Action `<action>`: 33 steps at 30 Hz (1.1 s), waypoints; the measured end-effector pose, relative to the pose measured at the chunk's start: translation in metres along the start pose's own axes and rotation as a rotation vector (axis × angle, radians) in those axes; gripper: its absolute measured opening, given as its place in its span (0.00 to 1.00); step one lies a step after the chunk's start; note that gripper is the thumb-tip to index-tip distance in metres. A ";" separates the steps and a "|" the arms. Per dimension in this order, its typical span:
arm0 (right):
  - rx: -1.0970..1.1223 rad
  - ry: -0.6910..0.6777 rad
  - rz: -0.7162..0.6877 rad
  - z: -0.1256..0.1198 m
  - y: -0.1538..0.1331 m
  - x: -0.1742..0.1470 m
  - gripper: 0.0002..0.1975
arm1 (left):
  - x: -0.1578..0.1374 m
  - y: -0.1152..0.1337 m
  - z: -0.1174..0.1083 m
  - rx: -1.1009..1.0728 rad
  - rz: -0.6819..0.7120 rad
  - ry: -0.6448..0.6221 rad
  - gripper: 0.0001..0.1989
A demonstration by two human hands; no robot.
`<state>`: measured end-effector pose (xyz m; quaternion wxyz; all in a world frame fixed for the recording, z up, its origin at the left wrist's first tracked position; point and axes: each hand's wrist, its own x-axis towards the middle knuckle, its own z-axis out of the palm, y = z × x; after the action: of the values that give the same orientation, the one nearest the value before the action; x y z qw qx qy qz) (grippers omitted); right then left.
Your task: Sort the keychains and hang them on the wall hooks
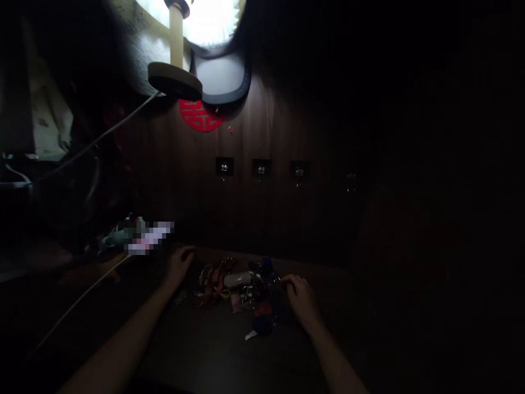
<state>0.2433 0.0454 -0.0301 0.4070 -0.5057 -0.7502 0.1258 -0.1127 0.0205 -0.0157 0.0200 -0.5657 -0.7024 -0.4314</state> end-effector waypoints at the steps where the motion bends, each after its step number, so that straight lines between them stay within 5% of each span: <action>1: 0.005 0.015 -0.016 -0.001 -0.002 -0.001 0.13 | -0.002 0.004 -0.003 -0.068 0.012 0.037 0.14; 5: 0.020 0.085 -0.105 -0.003 -0.015 -0.002 0.12 | -0.010 0.033 -0.012 -0.365 0.057 0.073 0.12; 15: 0.166 0.087 -0.239 -0.003 -0.055 -0.013 0.12 | -0.064 0.129 0.028 -0.743 0.084 -0.302 0.14; 24: 0.199 -0.012 -0.387 -0.002 -0.063 -0.016 0.07 | -0.081 0.124 0.040 -0.470 0.523 -0.284 0.15; 33: 0.225 -0.064 -0.327 -0.004 -0.071 -0.021 0.07 | -0.083 0.124 0.035 -0.399 0.626 -0.141 0.12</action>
<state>0.2031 -0.0058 0.0044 0.4518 -0.3240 -0.8161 0.1574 0.0343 -0.0236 -0.0082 -0.0083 -0.7742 -0.3971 -0.4928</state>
